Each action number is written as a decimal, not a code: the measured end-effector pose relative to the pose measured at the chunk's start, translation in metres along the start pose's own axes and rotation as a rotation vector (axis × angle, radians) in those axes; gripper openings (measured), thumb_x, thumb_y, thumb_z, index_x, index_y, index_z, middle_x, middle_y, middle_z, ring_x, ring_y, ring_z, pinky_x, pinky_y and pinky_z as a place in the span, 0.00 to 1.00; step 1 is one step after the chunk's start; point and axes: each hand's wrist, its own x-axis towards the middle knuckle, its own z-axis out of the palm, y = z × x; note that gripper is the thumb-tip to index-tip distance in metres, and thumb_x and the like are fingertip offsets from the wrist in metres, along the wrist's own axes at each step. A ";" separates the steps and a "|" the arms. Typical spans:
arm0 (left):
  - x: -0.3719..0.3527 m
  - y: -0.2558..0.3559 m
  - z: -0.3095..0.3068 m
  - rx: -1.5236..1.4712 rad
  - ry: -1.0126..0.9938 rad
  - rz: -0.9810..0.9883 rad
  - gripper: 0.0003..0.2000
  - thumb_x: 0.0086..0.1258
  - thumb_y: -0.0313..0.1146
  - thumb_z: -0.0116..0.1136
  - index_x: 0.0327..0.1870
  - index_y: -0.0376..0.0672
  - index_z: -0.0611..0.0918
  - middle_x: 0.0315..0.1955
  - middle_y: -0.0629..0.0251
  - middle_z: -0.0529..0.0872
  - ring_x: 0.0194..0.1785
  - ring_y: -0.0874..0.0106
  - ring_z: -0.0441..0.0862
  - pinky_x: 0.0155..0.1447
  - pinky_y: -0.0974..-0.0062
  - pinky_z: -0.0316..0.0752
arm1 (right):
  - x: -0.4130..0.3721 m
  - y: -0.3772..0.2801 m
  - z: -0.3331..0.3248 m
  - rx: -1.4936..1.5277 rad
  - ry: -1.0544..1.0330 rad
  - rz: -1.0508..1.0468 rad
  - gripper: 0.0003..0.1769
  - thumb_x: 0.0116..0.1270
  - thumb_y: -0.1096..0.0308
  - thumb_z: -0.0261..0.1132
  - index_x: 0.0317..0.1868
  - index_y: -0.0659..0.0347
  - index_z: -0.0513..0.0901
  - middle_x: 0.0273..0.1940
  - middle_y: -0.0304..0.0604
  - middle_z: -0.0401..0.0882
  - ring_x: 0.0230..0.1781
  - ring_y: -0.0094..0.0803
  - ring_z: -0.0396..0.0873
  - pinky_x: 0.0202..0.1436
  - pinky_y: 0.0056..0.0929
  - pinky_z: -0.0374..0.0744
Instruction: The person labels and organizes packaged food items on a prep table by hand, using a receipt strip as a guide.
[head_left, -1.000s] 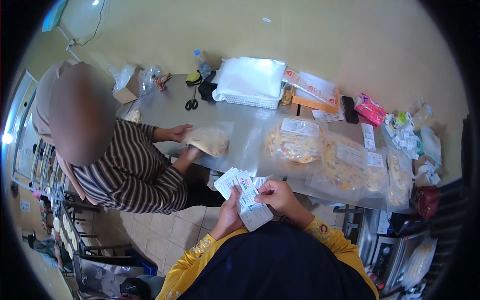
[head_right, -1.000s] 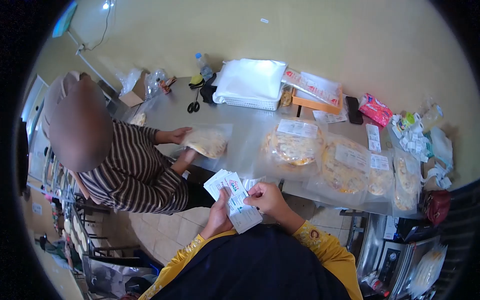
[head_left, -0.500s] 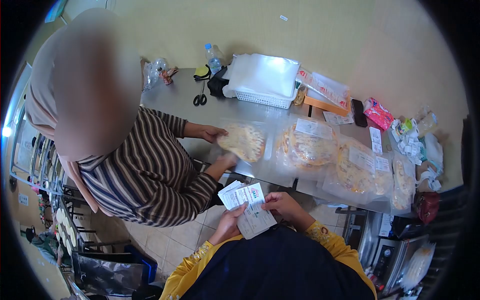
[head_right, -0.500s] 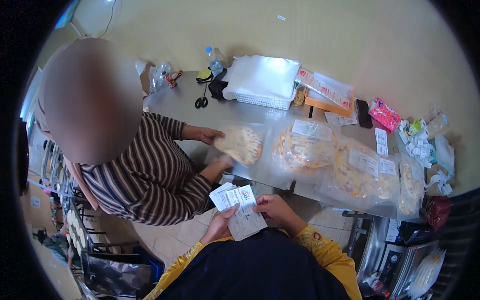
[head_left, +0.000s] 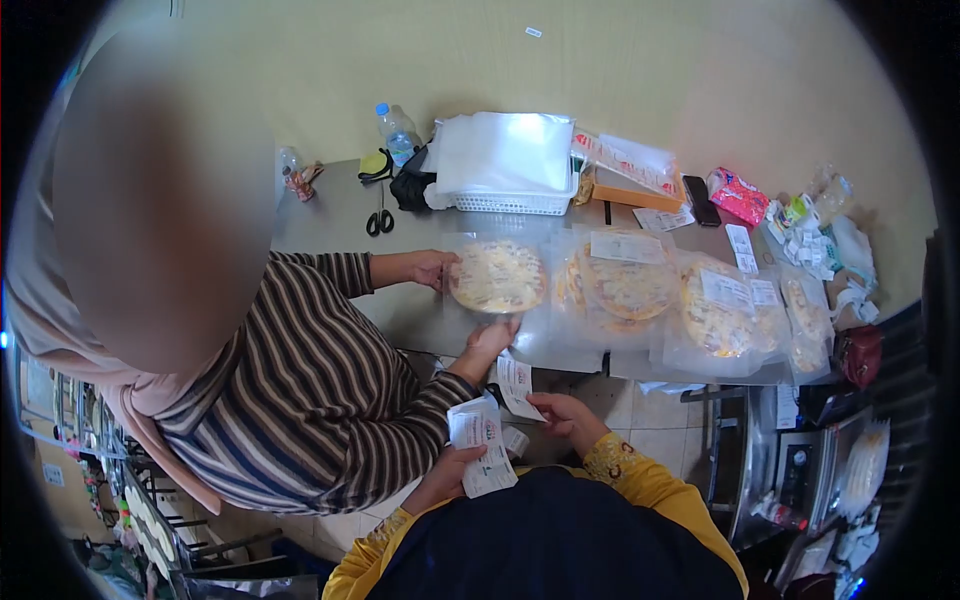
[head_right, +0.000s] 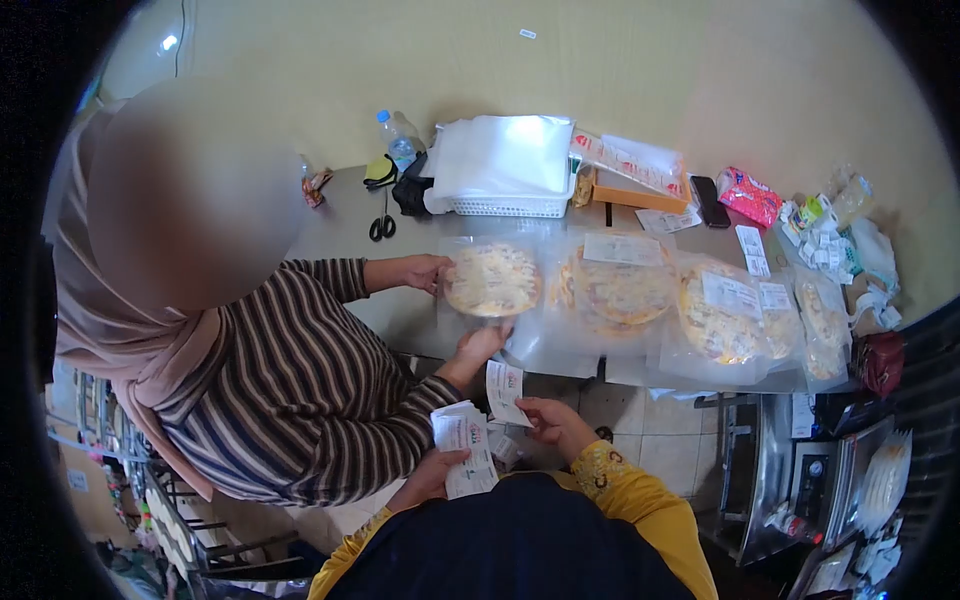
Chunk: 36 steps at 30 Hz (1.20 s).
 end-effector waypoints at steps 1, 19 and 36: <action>0.000 0.002 -0.003 0.019 0.017 -0.024 0.15 0.67 0.26 0.49 0.54 0.35 0.71 0.44 0.53 0.80 0.46 0.59 0.81 0.50 0.60 0.77 | 0.022 0.005 -0.017 0.024 -0.055 -0.032 0.11 0.61 0.67 0.62 0.42 0.60 0.78 0.34 0.38 0.82 0.25 0.20 0.77 0.19 0.14 0.66; -0.003 0.013 -0.056 0.019 0.082 -0.037 0.16 0.65 0.26 0.52 0.53 0.33 0.72 0.42 0.53 0.81 0.43 0.59 0.82 0.48 0.60 0.78 | 0.059 -0.027 0.033 -0.058 0.213 -0.394 0.07 0.62 0.67 0.63 0.35 0.56 0.72 0.20 0.31 0.71 0.14 0.20 0.67 0.16 0.18 0.67; 0.005 0.013 -0.089 -0.193 0.080 0.018 0.16 0.66 0.26 0.51 0.53 0.32 0.71 0.43 0.52 0.81 0.45 0.58 0.81 0.50 0.60 0.77 | 0.147 -0.070 0.083 0.439 0.423 -1.015 0.08 0.60 0.77 0.61 0.38 0.65 0.70 0.31 0.44 0.75 0.23 0.32 0.78 0.24 0.27 0.81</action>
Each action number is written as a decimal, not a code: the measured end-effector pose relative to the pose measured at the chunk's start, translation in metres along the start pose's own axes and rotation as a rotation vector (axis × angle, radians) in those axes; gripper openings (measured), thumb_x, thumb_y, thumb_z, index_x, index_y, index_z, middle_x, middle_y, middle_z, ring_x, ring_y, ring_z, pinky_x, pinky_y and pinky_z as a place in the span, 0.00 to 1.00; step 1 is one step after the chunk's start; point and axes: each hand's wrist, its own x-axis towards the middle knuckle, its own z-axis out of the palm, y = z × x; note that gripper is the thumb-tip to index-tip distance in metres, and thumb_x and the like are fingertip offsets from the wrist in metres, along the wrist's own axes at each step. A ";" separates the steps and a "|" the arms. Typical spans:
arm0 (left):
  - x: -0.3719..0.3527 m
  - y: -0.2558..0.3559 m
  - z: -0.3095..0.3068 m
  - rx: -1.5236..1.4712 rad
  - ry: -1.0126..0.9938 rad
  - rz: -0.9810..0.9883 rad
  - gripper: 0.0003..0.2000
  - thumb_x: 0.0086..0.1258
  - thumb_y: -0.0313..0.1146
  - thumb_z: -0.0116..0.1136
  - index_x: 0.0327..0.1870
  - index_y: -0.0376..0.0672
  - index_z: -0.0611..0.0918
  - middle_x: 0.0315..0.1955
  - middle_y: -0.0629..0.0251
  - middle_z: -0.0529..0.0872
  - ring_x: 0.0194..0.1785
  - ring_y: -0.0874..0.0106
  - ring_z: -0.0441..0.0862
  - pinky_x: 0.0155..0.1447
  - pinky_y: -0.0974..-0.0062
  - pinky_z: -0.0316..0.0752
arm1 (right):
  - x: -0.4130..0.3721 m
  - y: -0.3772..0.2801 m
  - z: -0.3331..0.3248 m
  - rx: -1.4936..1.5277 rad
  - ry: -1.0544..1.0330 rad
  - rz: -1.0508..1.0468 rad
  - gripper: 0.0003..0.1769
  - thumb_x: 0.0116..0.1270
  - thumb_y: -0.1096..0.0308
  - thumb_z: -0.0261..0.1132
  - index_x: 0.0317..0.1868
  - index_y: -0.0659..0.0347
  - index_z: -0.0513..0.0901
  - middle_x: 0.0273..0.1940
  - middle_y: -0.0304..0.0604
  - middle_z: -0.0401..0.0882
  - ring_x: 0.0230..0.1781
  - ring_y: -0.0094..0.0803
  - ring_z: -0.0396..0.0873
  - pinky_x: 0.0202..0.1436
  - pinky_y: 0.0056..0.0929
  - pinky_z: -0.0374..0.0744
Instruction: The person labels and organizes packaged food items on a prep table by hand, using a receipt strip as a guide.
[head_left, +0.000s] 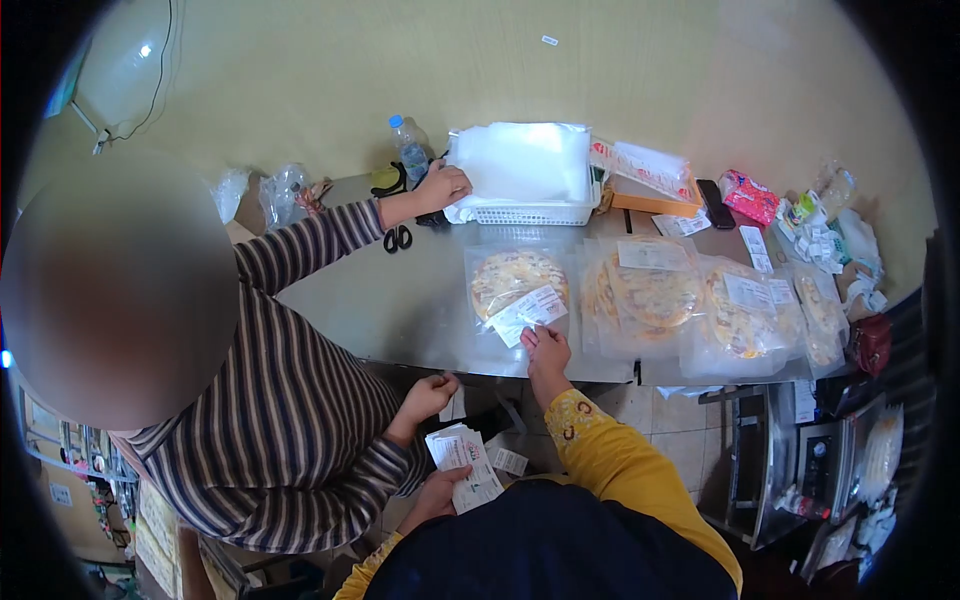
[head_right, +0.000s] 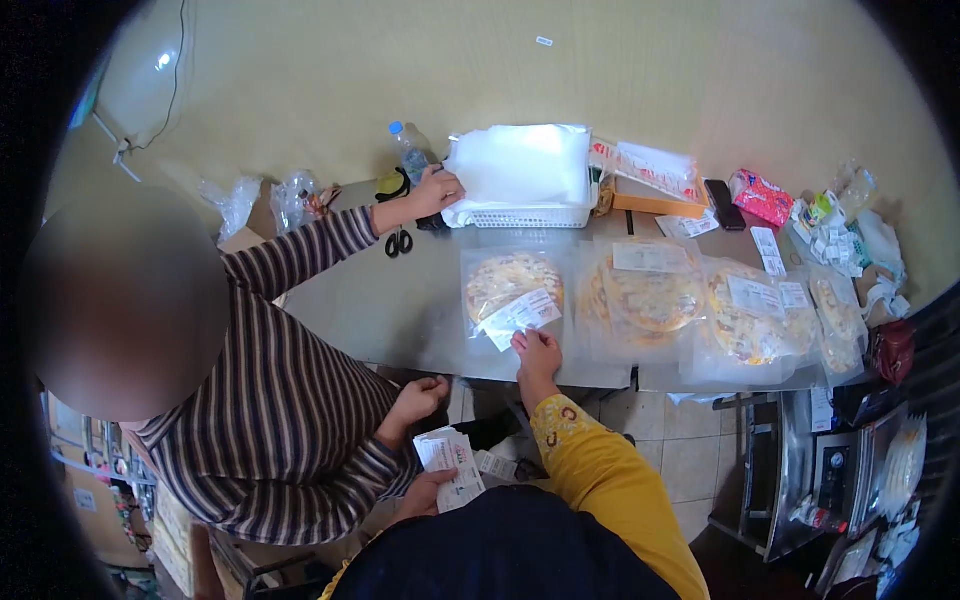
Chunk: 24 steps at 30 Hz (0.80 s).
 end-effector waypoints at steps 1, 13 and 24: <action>0.004 0.001 -0.005 0.001 0.008 -0.013 0.16 0.66 0.26 0.51 0.53 0.32 0.71 0.43 0.52 0.81 0.45 0.58 0.81 0.50 0.60 0.77 | 0.002 -0.001 0.000 -0.012 0.008 -0.010 0.08 0.60 0.76 0.61 0.37 0.65 0.70 0.30 0.44 0.75 0.22 0.31 0.78 0.23 0.26 0.80; -0.001 0.018 -0.003 -0.047 0.042 -0.056 0.18 0.65 0.27 0.51 0.56 0.32 0.69 0.46 0.51 0.79 0.47 0.56 0.79 0.53 0.58 0.75 | 0.001 -0.009 -0.006 -0.190 -0.027 -0.172 0.08 0.59 0.73 0.65 0.35 0.64 0.73 0.28 0.40 0.75 0.22 0.27 0.76 0.23 0.23 0.79; -0.004 0.021 -0.003 -0.007 0.089 -0.038 0.20 0.65 0.28 0.51 0.57 0.33 0.67 0.46 0.51 0.79 0.48 0.55 0.79 0.53 0.57 0.75 | 0.057 0.018 0.033 -0.032 -0.141 0.045 0.15 0.63 0.73 0.58 0.49 0.71 0.69 0.37 0.53 0.76 0.32 0.47 0.80 0.35 0.36 0.83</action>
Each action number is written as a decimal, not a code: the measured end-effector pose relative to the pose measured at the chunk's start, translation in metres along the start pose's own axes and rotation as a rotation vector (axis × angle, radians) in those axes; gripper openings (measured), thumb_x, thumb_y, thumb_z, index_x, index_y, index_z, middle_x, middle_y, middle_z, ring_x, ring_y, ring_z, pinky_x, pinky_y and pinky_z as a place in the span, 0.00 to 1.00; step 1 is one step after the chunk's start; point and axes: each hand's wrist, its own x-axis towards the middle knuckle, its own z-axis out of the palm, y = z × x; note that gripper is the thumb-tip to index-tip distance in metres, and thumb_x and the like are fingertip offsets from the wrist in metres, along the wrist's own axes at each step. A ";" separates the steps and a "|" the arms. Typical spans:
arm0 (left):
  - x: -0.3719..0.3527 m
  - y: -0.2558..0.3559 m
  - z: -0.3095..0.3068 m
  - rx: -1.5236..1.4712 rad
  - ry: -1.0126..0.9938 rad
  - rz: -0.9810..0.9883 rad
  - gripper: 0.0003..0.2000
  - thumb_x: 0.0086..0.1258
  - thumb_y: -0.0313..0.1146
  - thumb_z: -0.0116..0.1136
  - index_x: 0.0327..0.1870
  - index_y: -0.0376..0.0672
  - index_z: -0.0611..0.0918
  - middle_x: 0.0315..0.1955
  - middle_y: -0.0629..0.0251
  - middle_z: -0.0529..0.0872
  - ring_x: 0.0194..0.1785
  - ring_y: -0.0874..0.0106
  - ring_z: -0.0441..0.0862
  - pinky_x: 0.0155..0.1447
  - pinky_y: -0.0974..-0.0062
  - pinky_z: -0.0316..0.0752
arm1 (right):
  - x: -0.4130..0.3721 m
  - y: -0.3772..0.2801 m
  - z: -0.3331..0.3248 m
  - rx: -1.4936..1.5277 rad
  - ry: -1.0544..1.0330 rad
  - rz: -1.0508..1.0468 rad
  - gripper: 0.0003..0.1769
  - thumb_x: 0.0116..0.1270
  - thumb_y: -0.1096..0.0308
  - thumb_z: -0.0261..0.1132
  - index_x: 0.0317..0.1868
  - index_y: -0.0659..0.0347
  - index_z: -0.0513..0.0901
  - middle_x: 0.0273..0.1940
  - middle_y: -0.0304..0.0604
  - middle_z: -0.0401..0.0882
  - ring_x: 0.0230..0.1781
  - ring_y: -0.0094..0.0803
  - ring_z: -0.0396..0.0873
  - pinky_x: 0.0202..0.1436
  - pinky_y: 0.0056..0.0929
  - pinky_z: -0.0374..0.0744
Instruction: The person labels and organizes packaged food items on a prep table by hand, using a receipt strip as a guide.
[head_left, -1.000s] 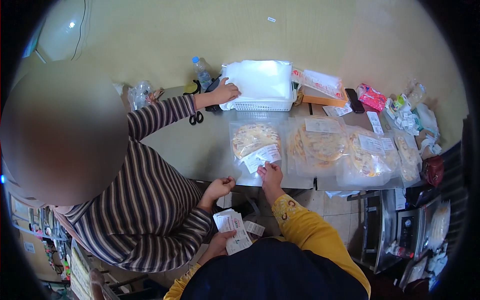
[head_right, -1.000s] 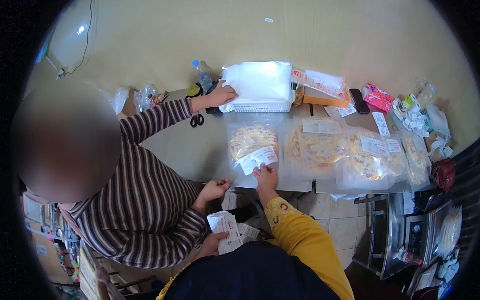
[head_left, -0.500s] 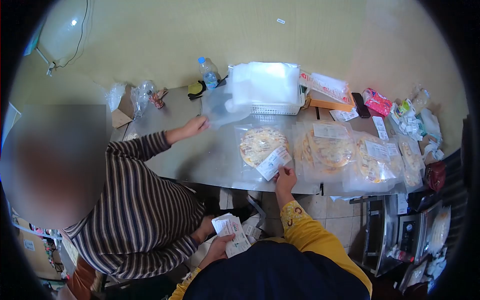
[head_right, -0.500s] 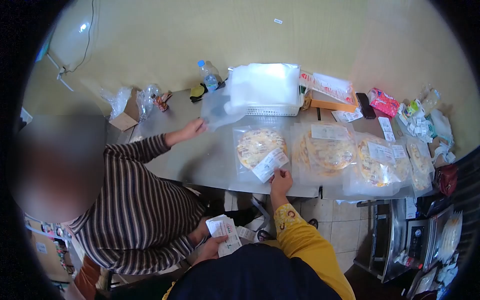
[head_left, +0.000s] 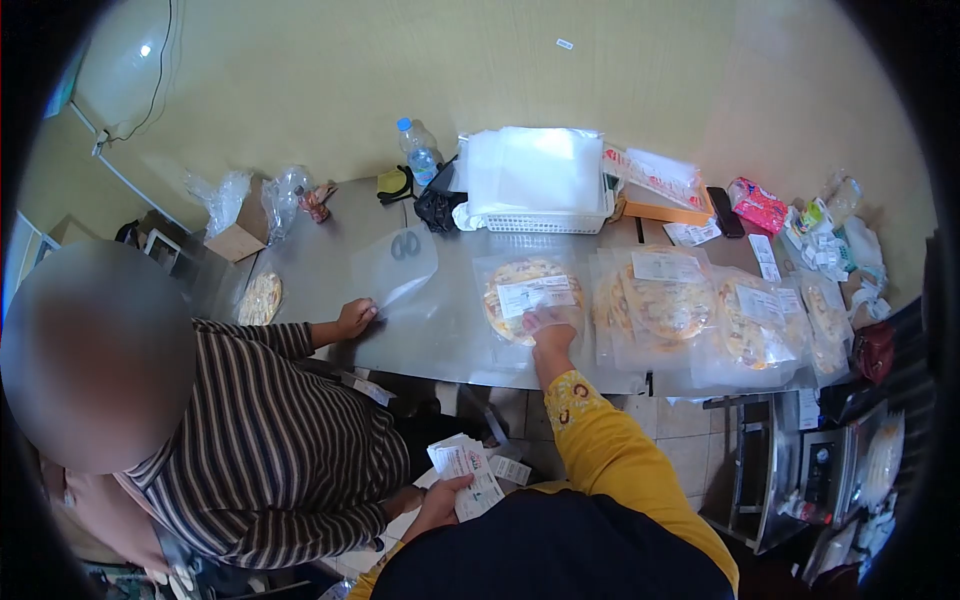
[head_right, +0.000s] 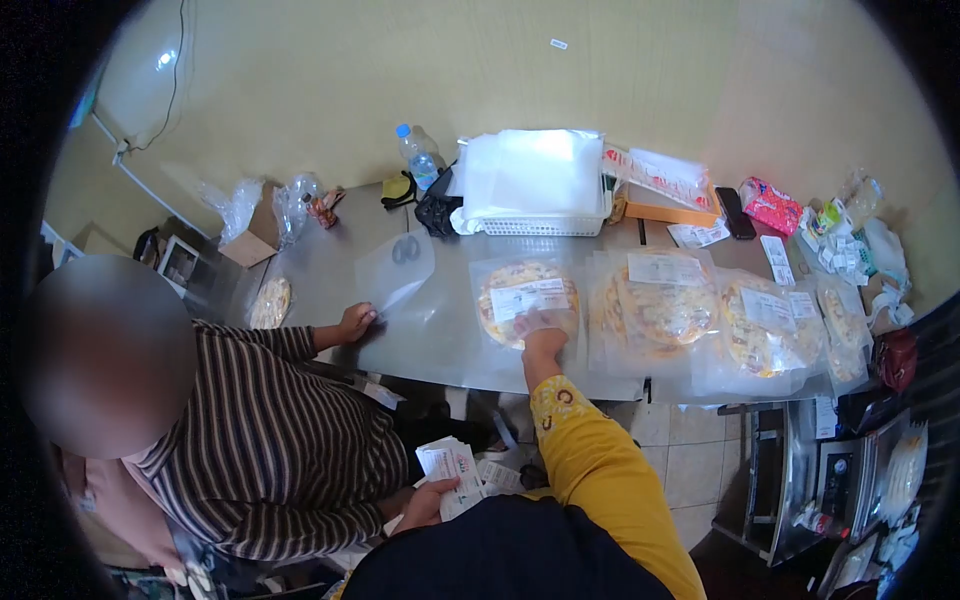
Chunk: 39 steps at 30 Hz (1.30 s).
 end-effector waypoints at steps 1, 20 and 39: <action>0.005 -0.002 -0.007 -0.031 -0.023 -0.039 0.20 0.65 0.28 0.51 0.58 0.33 0.67 0.47 0.51 0.79 0.48 0.55 0.79 0.53 0.57 0.74 | 0.003 -0.004 -0.007 0.087 -0.071 0.059 0.16 0.64 0.73 0.56 0.50 0.71 0.68 0.38 0.54 0.75 0.33 0.49 0.80 0.36 0.37 0.83; 0.007 -0.010 0.013 -0.006 -0.070 0.027 0.19 0.66 0.29 0.46 0.58 0.36 0.67 0.48 0.49 0.77 0.52 0.52 0.76 0.57 0.55 0.71 | -0.032 -0.048 0.019 0.347 -0.752 0.101 0.18 0.69 0.66 0.49 0.55 0.69 0.67 0.50 0.52 0.74 0.50 0.41 0.76 0.53 0.38 0.77; 0.042 -0.056 0.139 -0.069 -0.146 0.244 0.23 0.63 0.29 0.44 0.61 0.39 0.65 0.53 0.52 0.74 0.57 0.53 0.72 0.63 0.53 0.64 | -0.183 -0.554 -0.114 -0.339 -0.135 -0.394 0.15 0.69 0.66 0.52 0.50 0.68 0.74 0.43 0.49 0.80 0.42 0.37 0.81 0.39 0.29 0.83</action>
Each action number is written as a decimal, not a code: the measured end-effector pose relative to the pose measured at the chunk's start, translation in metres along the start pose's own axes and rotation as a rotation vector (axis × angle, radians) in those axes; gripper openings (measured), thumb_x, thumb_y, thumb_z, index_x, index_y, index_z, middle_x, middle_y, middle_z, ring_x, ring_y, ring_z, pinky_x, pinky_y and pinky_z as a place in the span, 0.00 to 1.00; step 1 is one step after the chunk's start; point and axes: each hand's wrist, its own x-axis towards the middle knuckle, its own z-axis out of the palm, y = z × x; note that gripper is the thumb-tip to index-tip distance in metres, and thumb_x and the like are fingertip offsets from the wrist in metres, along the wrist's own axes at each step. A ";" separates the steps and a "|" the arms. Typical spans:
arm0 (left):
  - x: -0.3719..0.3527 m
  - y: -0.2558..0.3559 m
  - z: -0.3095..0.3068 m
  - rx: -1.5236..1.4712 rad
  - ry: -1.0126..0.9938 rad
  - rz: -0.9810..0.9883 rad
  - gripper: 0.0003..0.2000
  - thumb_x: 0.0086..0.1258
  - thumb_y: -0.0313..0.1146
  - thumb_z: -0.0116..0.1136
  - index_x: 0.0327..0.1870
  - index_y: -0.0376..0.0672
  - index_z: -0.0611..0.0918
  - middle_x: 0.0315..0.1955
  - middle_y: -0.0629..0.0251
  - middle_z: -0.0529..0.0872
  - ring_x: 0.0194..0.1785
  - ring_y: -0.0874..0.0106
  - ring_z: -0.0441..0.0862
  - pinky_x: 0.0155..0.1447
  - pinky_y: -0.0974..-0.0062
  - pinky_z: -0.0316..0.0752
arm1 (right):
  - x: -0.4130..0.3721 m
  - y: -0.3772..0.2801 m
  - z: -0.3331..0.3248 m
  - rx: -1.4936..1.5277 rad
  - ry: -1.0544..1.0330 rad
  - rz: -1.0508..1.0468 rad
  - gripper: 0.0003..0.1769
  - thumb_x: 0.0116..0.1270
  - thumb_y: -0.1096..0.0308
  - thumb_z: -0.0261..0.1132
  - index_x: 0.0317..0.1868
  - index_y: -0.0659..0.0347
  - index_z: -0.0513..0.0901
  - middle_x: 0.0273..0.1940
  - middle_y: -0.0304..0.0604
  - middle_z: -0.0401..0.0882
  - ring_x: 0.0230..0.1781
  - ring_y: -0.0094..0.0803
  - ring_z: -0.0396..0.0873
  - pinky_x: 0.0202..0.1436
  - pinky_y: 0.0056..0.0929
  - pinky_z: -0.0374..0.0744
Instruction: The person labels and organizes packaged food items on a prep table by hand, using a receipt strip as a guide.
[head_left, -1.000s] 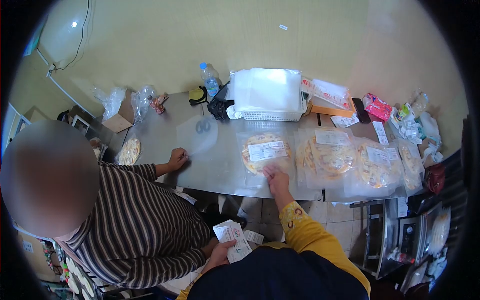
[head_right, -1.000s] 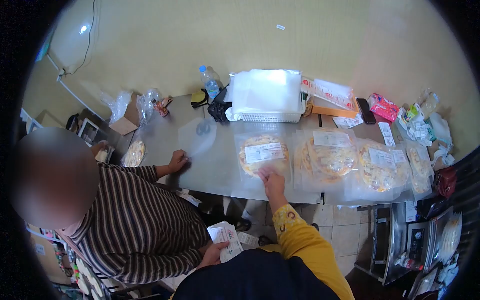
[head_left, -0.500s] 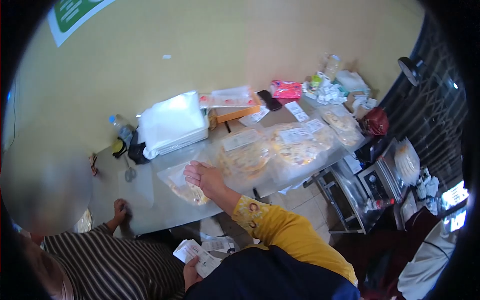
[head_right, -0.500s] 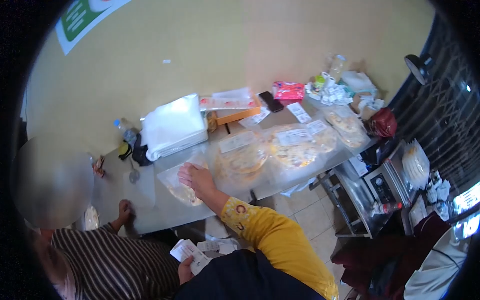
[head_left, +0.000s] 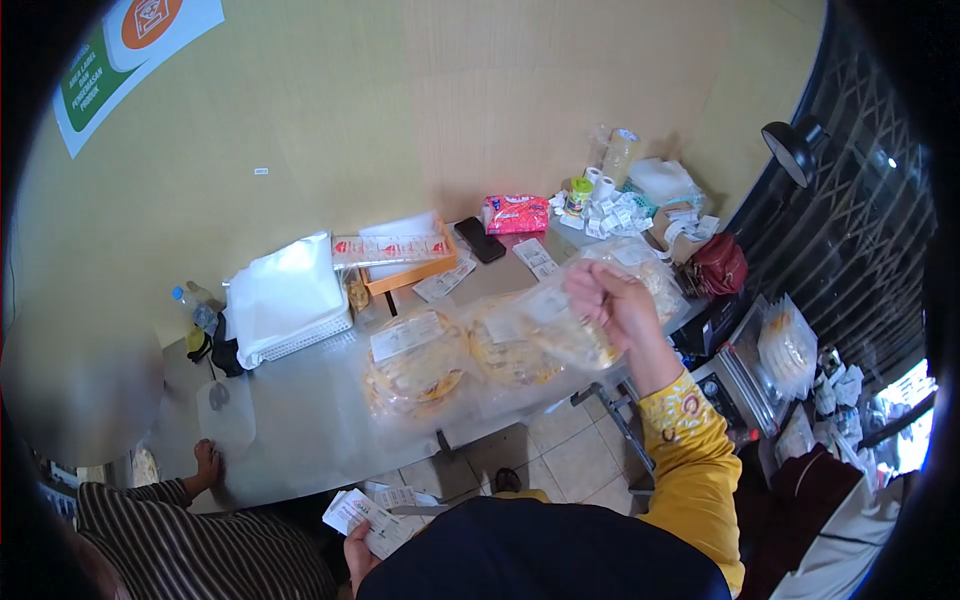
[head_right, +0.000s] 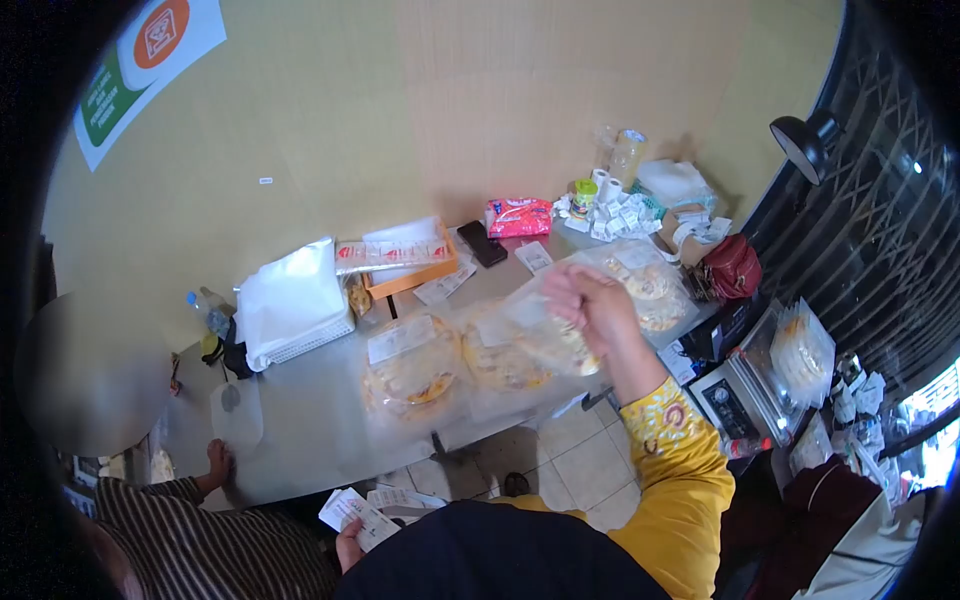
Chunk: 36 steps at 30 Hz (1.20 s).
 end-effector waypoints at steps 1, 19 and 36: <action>0.000 -0.006 0.006 0.016 0.006 0.024 0.23 0.62 0.28 0.44 0.61 0.38 0.65 0.53 0.52 0.75 0.57 0.53 0.72 0.63 0.54 0.64 | 0.017 -0.006 -0.022 -0.028 0.025 0.004 0.15 0.69 0.66 0.52 0.50 0.68 0.74 0.44 0.49 0.80 0.42 0.37 0.81 0.39 0.29 0.83; -0.030 -0.008 0.128 -0.066 -0.266 0.079 0.20 0.61 0.26 0.53 0.54 0.29 0.71 0.46 0.49 0.79 0.50 0.59 0.78 0.58 0.65 0.70 | 0.063 0.079 -0.109 -0.716 0.041 -0.310 0.09 0.59 0.78 0.60 0.42 0.64 0.77 0.35 0.39 0.78 0.32 0.23 0.76 0.38 0.24 0.76; -0.066 0.043 0.080 -0.056 -0.400 -0.033 0.25 0.59 0.28 0.55 0.59 0.35 0.68 0.50 0.53 0.77 0.54 0.57 0.76 0.60 0.58 0.68 | -0.113 0.186 0.154 -0.611 -1.016 0.232 0.10 0.59 0.73 0.65 0.42 0.66 0.80 0.35 0.37 0.81 0.33 0.16 0.76 0.39 0.19 0.75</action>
